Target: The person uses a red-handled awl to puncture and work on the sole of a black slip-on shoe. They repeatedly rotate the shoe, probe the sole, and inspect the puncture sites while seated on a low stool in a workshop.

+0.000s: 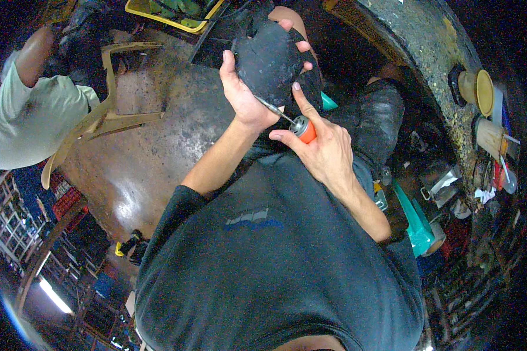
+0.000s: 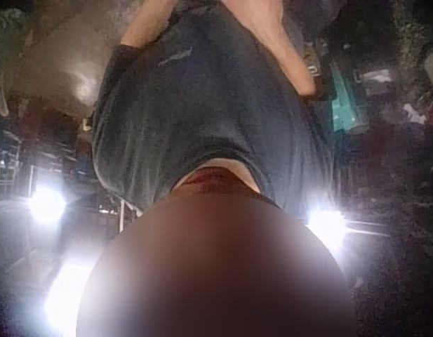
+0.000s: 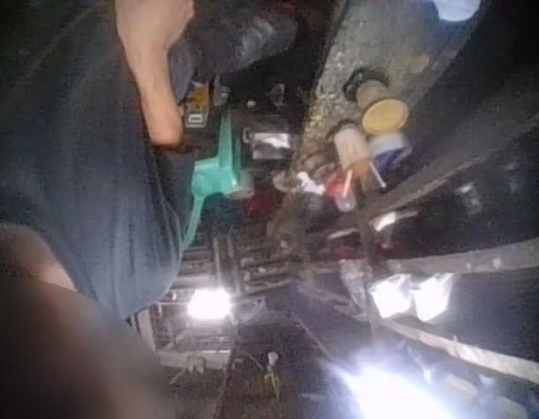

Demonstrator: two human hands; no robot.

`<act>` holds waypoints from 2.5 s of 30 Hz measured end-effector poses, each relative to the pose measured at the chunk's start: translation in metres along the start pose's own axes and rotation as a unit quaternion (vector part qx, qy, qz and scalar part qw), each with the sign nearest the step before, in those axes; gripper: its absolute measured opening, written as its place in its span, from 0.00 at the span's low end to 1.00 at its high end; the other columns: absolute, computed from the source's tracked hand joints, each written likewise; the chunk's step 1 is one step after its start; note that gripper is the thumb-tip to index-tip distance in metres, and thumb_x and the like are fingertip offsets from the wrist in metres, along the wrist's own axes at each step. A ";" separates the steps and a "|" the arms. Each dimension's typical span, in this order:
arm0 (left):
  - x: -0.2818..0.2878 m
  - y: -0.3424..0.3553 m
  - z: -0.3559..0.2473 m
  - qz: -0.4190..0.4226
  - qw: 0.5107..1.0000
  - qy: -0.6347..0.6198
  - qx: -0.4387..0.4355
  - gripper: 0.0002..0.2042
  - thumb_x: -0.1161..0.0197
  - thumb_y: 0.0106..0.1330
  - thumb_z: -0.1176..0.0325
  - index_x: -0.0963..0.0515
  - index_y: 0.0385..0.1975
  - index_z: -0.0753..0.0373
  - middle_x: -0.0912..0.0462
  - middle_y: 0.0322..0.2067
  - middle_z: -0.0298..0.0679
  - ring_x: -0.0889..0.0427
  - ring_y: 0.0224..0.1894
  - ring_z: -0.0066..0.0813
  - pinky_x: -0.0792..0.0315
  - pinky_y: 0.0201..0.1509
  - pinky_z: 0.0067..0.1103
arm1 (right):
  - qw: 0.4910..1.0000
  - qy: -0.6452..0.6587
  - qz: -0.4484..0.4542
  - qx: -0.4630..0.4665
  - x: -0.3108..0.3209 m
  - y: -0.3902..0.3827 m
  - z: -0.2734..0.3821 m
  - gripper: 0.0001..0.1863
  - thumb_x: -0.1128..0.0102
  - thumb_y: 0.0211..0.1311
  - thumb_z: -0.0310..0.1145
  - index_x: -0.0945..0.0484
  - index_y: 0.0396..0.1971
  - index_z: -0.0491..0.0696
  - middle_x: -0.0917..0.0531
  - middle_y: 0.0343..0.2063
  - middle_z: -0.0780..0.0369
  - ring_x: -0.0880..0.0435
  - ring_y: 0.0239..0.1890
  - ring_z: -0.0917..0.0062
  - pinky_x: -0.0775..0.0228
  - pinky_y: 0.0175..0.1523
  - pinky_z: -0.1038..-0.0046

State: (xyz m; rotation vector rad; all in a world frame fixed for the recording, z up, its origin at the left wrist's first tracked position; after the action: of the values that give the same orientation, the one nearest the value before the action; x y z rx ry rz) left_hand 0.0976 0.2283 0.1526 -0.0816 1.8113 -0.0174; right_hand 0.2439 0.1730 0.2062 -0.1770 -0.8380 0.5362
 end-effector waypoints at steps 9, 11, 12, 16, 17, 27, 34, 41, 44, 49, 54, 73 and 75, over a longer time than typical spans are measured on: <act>-0.004 -0.001 -0.001 0.003 1.000 0.013 0.008 0.47 0.61 0.80 0.27 0.36 0.79 0.67 0.29 0.76 0.51 0.18 0.68 0.56 0.16 0.64 0.48 | 1.000 0.015 -0.006 0.005 0.002 -0.001 -0.002 0.52 0.19 0.56 0.64 0.30 0.81 0.69 0.09 0.30 0.49 0.07 0.36 0.48 0.15 0.43 0.54; -0.006 0.000 -0.002 0.002 0.999 0.042 0.023 0.47 0.62 0.80 0.27 0.35 0.78 0.68 0.28 0.76 0.51 0.17 0.67 0.54 0.15 0.63 0.45 | 0.999 0.050 0.000 -0.019 0.004 -0.003 -0.006 0.49 0.17 0.57 0.59 0.26 0.78 0.65 0.08 0.31 0.52 0.06 0.35 0.55 0.15 0.46 0.58; -0.007 0.000 -0.004 0.002 0.998 0.052 0.033 0.47 0.63 0.81 0.27 0.35 0.78 0.68 0.27 0.75 0.52 0.17 0.66 0.53 0.15 0.63 0.44 | 0.998 0.064 -0.002 -0.027 0.006 -0.004 -0.007 0.47 0.16 0.58 0.57 0.24 0.77 0.63 0.08 0.32 0.53 0.06 0.35 0.58 0.16 0.47 0.60; -0.010 -0.010 0.003 -0.031 0.980 0.149 0.131 0.46 0.67 0.82 0.27 0.35 0.78 0.68 0.24 0.73 0.53 0.14 0.64 0.51 0.14 0.62 0.41 | 0.984 0.156 -0.078 -0.022 0.026 -0.013 -0.009 0.36 0.14 0.60 0.44 0.16 0.67 0.50 0.06 0.41 0.59 0.10 0.41 0.80 0.19 0.54 0.70; -0.014 -0.014 0.007 -0.015 0.977 0.133 0.164 0.46 0.67 0.83 0.27 0.34 0.77 0.68 0.23 0.73 0.54 0.14 0.63 0.51 0.14 0.62 0.41 | 0.982 0.171 -0.080 -0.011 0.028 -0.013 -0.009 0.37 0.14 0.59 0.47 0.16 0.67 0.53 0.06 0.42 0.58 0.08 0.42 0.72 0.17 0.53 0.68; 0.035 -0.079 -0.019 -0.262 0.890 0.173 0.332 0.39 0.59 0.84 0.31 0.28 0.74 0.61 0.20 0.71 0.48 0.12 0.63 0.47 0.19 0.70 0.42 | 0.987 0.149 -0.040 0.034 0.008 0.002 -0.002 0.42 0.20 0.57 0.66 0.18 0.71 0.65 0.07 0.38 0.52 0.05 0.45 0.52 0.13 0.51 0.56; 0.031 -0.122 -0.063 -0.294 0.866 0.382 0.132 0.27 0.33 0.78 0.69 0.27 0.75 0.64 0.17 0.68 0.42 0.19 0.69 0.32 0.27 0.76 0.32 | 0.994 0.077 0.061 -0.044 -0.028 0.027 -0.009 0.44 0.28 0.58 0.76 0.17 0.69 0.65 0.08 0.34 0.49 0.07 0.44 0.46 0.16 0.53 0.49; 0.026 -0.114 -0.069 -0.248 0.843 0.464 0.110 0.26 0.34 0.78 0.76 0.27 0.75 0.68 0.21 0.73 0.43 0.23 0.74 0.29 0.34 0.80 0.27 | 0.999 0.003 0.049 -0.023 -0.019 0.038 -0.002 0.45 0.29 0.58 0.78 0.16 0.67 0.61 0.08 0.36 0.46 0.07 0.43 0.46 0.14 0.50 0.50; 0.023 -0.111 -0.069 -0.228 0.837 0.486 0.110 0.26 0.34 0.78 0.75 0.27 0.75 0.68 0.22 0.74 0.43 0.26 0.76 0.30 0.34 0.81 0.27 | 0.999 0.001 0.045 -0.014 -0.020 0.041 -0.001 0.45 0.29 0.57 0.77 0.16 0.67 0.63 0.08 0.34 0.47 0.07 0.42 0.47 0.14 0.50 0.50; 0.022 -0.109 -0.070 -0.226 0.842 0.475 0.116 0.26 0.36 0.79 0.75 0.27 0.75 0.69 0.23 0.75 0.43 0.27 0.77 0.31 0.36 0.82 0.28 | 0.998 0.008 0.060 -0.015 -0.022 0.040 -0.002 0.46 0.29 0.56 0.78 0.16 0.68 0.64 0.09 0.31 0.47 0.07 0.40 0.47 0.14 0.49 0.49; 0.014 -0.105 -0.076 -0.203 0.809 0.542 0.105 0.25 0.37 0.78 0.77 0.27 0.75 0.69 0.22 0.74 0.44 0.26 0.77 0.32 0.37 0.82 0.29 | 0.994 -0.033 0.103 -0.028 -0.021 0.038 0.006 0.46 0.27 0.56 0.76 0.17 0.70 0.66 0.09 0.30 0.48 0.07 0.40 0.48 0.15 0.49 0.50; -0.008 -0.096 -0.077 -0.144 0.730 0.666 0.048 0.24 0.41 0.76 0.82 0.25 0.72 0.68 0.17 0.69 0.49 0.21 0.74 0.37 0.31 0.79 0.31 | 0.995 -0.042 0.088 0.018 -0.021 0.031 0.010 0.52 0.31 0.56 0.80 0.20 0.73 0.59 0.10 0.29 0.45 0.07 0.37 0.46 0.13 0.45 0.47; -0.011 -0.095 -0.078 -0.136 0.713 0.686 0.040 0.25 0.42 0.75 0.82 0.24 0.72 0.68 0.16 0.68 0.49 0.21 0.74 0.37 0.30 0.78 0.31 | 0.994 -0.047 0.091 0.023 -0.020 0.030 0.013 0.53 0.31 0.56 0.80 0.20 0.73 0.58 0.10 0.29 0.45 0.07 0.36 0.46 0.13 0.44 0.47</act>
State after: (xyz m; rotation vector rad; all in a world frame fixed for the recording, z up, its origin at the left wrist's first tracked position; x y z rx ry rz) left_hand 0.0292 0.1314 0.1872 -0.3441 3.2878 -0.4854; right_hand 0.2118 0.1876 0.1907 -0.1880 -0.9052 0.7388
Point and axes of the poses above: each hand's wrist, its own y-axis towards the middle knuckle, its own x-axis out of the back of the hand, z = x × y, the point moved 7 cm from there along y, towards the middle knuckle
